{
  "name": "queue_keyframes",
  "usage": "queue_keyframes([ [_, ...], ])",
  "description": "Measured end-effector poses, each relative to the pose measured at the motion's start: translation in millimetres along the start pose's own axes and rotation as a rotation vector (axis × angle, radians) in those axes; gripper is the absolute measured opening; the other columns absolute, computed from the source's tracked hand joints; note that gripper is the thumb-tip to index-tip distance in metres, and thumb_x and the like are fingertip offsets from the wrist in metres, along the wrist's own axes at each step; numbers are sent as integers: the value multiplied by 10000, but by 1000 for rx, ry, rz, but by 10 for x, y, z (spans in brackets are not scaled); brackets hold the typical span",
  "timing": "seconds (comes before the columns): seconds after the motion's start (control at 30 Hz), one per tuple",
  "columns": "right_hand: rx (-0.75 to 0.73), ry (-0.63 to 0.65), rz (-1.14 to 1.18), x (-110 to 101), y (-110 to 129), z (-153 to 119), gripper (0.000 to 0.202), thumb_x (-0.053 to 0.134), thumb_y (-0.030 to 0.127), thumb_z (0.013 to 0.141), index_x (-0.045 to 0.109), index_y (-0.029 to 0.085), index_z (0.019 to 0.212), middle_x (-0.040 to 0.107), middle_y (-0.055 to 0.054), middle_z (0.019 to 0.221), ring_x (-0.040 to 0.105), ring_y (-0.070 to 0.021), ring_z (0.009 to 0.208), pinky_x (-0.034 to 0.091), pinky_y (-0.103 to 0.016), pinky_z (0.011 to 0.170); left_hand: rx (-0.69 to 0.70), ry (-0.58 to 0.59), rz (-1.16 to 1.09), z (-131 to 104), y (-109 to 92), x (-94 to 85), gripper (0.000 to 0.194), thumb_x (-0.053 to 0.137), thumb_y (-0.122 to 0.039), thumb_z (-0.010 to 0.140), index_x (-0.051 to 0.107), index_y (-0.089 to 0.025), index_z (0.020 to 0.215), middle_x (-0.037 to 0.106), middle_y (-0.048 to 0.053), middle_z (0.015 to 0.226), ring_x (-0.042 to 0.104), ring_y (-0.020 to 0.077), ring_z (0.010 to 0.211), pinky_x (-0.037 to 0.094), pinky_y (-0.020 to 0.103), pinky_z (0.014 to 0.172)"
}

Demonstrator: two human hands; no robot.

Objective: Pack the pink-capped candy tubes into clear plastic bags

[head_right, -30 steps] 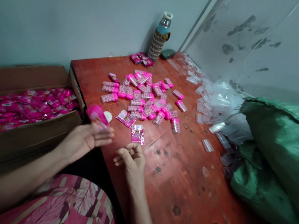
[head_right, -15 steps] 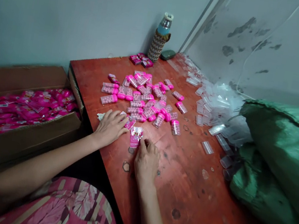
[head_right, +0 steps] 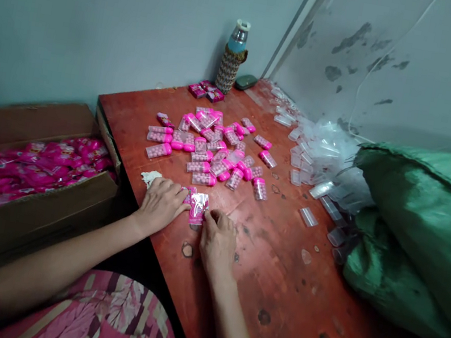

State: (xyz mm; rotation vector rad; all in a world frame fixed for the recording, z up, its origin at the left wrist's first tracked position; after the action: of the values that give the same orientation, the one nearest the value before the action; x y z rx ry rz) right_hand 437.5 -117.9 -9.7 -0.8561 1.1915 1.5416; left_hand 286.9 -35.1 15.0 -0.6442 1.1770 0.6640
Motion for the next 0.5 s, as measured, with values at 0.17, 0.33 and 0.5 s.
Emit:
queue_keyframes([
  [0.17, -29, 60, 70, -91, 104, -86, 217, 428, 216, 865, 638, 177, 901, 606, -91, 946, 550, -195, 860, 426, -321, 754, 16, -14, 29, 45, 117, 82, 231, 510, -349, 814, 634, -155, 813, 580, 82, 775, 481, 239, 795, 320, 390, 723],
  [0.33, -23, 145, 154, -148, 152, 30, 236, 407, 286, 891, 621, 188, 879, 610, -60, 925, 569, -158, 830, 445, -261, 747, 153, -32, -45, 85, 218, 102, 189, 459, -244, 848, 638, -188, 874, 581, 61, 766, 486, 212, 806, 337, 374, 755],
  [0.5, -162, 141, 126, -139, 8, 314, 285, 391, 154, 877, 537, 177, 1121, 574, -85, 1116, 511, -182, 1018, 403, -309, 882, 148, -90, -183, -191, 66, -66, 223, 427, -250, 866, 595, -167, 986, 602, 71, 858, 494, 204, 850, 365, 367, 768],
])
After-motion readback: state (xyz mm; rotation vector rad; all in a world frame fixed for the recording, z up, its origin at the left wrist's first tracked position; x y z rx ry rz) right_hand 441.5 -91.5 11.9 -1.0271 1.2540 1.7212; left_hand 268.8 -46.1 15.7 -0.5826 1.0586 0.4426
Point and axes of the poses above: each hand's wrist, its own z-axis towards the middle knuckle, its own x-axis out of the palm, y = z × x, the point moved 1 cm from there along z, towards the middle knuckle
